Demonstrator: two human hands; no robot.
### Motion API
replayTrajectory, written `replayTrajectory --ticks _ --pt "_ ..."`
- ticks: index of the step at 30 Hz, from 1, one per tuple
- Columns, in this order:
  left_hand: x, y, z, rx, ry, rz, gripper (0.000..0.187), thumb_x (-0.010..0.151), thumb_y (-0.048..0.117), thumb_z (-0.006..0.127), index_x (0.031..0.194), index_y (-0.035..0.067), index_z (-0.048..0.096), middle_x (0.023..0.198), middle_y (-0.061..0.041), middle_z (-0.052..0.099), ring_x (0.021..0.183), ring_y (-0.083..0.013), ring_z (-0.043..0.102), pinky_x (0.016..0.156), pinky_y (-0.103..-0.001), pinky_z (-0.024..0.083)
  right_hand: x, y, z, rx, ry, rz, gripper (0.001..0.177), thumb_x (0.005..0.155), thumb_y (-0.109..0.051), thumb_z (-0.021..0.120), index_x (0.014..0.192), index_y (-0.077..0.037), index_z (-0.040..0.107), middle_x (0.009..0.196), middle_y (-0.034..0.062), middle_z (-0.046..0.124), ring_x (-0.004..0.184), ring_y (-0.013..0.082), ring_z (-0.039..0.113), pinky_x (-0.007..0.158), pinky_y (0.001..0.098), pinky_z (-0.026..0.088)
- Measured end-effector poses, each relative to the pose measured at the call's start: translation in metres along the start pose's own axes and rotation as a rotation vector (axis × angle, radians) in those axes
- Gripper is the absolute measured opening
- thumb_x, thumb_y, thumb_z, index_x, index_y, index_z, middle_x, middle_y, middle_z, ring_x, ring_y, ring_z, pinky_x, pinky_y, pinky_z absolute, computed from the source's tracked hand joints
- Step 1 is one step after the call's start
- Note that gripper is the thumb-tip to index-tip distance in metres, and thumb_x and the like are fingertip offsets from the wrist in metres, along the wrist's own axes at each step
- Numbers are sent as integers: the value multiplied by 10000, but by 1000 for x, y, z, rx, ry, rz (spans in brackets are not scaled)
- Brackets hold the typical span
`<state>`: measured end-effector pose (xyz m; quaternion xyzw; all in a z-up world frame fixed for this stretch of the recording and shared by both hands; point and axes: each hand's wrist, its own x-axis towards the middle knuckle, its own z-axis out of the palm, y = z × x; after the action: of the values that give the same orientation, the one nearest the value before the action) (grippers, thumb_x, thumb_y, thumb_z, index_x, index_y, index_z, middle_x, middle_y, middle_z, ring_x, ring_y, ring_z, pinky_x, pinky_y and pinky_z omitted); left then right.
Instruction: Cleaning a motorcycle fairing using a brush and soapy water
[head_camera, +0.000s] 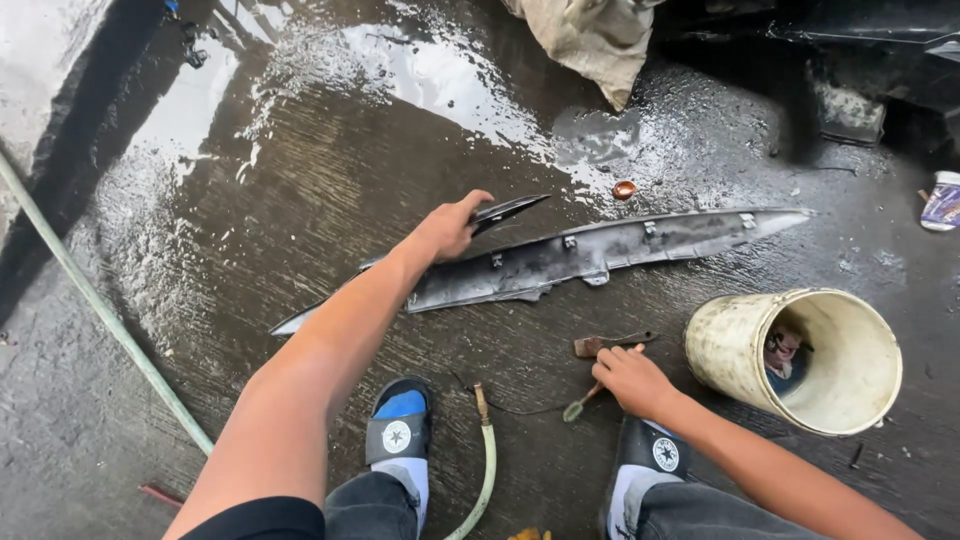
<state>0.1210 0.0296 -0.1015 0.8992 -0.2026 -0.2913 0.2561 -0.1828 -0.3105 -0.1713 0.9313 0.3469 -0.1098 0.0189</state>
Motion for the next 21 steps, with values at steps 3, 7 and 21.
replayTrajectory --ticks 3,7,21 --pt "18 0 21 17 -19 25 437 986 227 585 1375 335 415 1252 -127 705 1207 -349 649 1039 -498 522 -1 0 -16 29 14 22 325 818 -253 747 1069 -167 559 950 51 595 942 282 585 824 434 479" --pt "32 5 39 -27 -11 34 419 952 291 657 1328 319 474 1239 -115 714 1194 -332 665 1028 -487 539 3 -1 -19 107 -11 60 322 799 -260 784 1022 -189 563 921 38 653 933 272 610 853 437 494" --pt "-141 -51 -70 557 -378 -411 1226 575 649 902 1583 290 305 1523 -48 452 1402 -333 422 1079 -658 413 -10 44 0 317 -123 553 452 807 -291 740 1228 -284 575 1203 -32 585 1132 224 624 986 392 536"
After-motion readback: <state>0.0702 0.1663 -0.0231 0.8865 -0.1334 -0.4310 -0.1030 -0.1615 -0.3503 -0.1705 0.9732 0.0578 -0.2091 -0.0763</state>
